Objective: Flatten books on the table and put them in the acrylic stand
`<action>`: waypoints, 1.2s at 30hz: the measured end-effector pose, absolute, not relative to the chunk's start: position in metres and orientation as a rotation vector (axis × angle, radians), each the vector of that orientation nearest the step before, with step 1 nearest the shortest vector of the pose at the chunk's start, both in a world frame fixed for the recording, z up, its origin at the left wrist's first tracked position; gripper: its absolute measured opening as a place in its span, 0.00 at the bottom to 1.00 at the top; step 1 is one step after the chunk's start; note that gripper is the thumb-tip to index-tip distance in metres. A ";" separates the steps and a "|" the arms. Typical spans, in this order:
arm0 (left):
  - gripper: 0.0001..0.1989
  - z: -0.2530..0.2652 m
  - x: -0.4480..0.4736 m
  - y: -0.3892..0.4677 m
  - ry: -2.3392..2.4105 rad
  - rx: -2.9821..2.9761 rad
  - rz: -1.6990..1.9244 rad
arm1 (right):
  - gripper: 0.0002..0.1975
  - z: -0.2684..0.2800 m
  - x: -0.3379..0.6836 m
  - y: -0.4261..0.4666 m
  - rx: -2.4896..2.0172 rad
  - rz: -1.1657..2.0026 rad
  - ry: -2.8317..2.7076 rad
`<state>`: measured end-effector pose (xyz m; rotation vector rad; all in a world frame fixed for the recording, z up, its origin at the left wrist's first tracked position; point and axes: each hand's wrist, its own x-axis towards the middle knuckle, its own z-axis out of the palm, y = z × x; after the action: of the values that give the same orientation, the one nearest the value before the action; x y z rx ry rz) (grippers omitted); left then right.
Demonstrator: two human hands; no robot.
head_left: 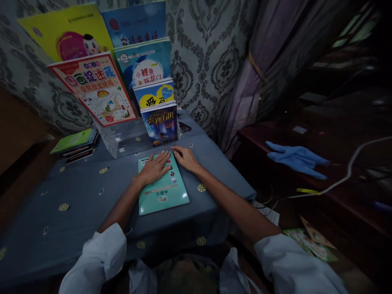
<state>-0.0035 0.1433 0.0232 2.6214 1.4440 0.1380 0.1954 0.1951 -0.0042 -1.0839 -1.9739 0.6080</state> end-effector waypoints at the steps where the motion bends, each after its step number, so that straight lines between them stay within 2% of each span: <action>1: 0.31 0.023 -0.002 0.144 1.441 2.626 0.152 | 0.19 -0.004 0.195 0.195 -1.090 0.595 -1.974; 15: 0.25 0.027 0.000 0.139 1.223 2.679 0.188 | 0.18 -0.003 0.194 0.195 -1.080 0.604 -2.008; 36: 0.25 0.035 0.008 0.093 1.092 2.682 0.193 | 0.15 -0.004 0.194 0.193 -1.069 0.609 -1.981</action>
<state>0.0075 0.0929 0.0348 2.6822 1.0923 0.1932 0.1937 0.1931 -0.0036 -1.0688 -1.9812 0.6089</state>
